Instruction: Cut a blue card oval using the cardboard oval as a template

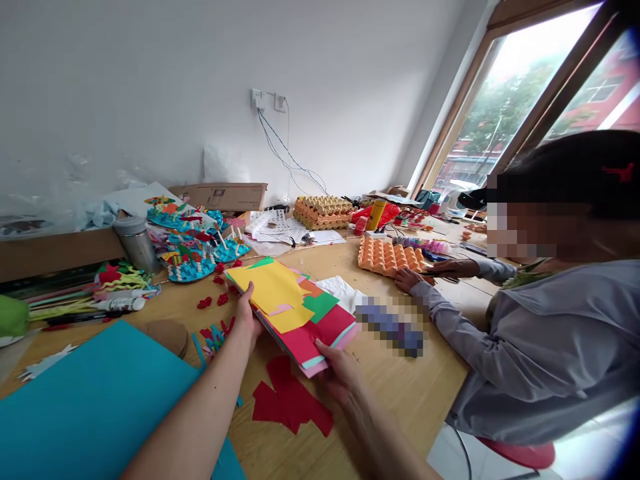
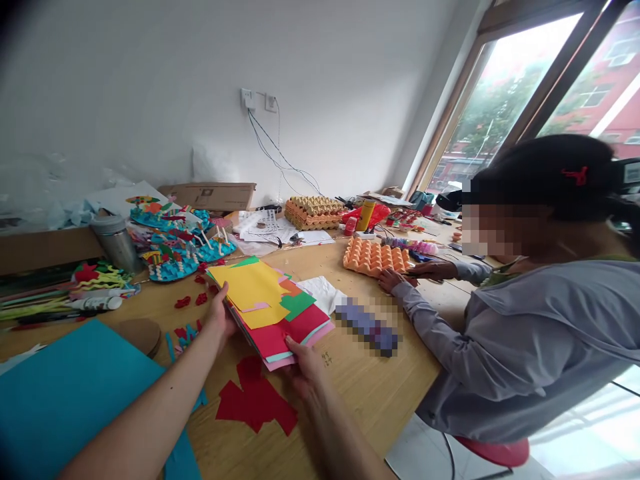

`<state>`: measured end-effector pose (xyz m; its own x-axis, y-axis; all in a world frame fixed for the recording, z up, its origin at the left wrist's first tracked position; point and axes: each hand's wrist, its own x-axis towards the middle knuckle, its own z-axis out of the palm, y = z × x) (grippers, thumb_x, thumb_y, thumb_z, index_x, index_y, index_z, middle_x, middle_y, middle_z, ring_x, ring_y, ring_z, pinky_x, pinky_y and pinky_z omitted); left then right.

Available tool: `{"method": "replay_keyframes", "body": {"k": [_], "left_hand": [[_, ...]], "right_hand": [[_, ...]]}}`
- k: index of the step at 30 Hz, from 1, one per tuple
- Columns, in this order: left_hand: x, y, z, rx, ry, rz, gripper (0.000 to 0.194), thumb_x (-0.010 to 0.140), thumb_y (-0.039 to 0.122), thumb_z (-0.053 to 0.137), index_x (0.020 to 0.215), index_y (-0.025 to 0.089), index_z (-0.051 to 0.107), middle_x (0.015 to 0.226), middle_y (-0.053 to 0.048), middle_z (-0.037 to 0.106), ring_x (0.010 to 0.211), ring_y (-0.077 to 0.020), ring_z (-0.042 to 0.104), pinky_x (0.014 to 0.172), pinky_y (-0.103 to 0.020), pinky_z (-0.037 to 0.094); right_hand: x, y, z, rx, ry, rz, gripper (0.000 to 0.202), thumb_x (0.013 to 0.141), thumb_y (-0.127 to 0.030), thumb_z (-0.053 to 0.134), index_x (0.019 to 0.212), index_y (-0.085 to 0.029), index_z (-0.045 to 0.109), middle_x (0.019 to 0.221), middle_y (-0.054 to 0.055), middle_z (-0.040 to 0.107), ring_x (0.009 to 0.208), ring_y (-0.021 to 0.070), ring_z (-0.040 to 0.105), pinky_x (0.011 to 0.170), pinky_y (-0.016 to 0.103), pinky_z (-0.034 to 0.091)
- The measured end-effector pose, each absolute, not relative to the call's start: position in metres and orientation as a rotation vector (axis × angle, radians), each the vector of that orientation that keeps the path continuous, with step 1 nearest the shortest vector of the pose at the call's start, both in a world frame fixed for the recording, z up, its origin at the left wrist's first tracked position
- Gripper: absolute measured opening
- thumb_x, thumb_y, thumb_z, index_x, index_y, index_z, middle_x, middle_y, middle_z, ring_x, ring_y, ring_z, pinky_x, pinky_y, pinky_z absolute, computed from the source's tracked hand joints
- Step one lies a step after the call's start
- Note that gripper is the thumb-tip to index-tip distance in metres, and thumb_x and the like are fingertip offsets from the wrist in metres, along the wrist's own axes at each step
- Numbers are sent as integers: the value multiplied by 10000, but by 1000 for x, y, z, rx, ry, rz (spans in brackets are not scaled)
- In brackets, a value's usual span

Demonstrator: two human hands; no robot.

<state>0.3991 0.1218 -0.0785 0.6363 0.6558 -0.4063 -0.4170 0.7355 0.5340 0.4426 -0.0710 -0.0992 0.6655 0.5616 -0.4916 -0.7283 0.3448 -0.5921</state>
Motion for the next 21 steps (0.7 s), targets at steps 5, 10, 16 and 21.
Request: {"method": "replay_keyframes", "body": {"k": [5, 10, 16, 21], "left_hand": [[401, 117, -74, 471, 666, 558, 445, 746, 79, 564, 1189, 124, 576, 826, -116, 743, 773, -276, 721, 787, -444, 581], [398, 93, -63, 519, 615, 441, 441, 680, 21, 556, 1110, 95, 615, 826, -126, 747, 720, -283, 723, 730, -444, 597], [387, 87, -45, 544, 594, 444, 422, 688, 48, 558, 1104, 109, 604, 790, -102, 747, 673, -256, 722, 688, -400, 608], [379, 84, -43, 514, 622, 448, 401, 677, 31, 575, 1072, 88, 618, 810, -132, 744, 717, -282, 722, 706, -428, 603]], "right_hand": [[423, -96, -101, -856, 173, 877, 513, 563, -160, 852, 1019, -149, 616, 887, 73, 751, 772, 259, 719, 733, 387, 604], [423, -94, -90, -847, 98, 696, 596, 539, -147, 871, 1077, -169, 618, 946, 62, 747, 858, 244, 712, 714, 321, 610], [419, -91, -76, -834, -18, 684, 539, 590, -208, 865, 1074, -157, 633, 1019, 67, 733, 938, 252, 693, 768, 339, 602], [412, -104, -76, -873, -81, 785, 466, 603, -253, 858, 1011, -145, 663, 1064, 100, 717, 940, 267, 690, 804, 366, 586]]}}
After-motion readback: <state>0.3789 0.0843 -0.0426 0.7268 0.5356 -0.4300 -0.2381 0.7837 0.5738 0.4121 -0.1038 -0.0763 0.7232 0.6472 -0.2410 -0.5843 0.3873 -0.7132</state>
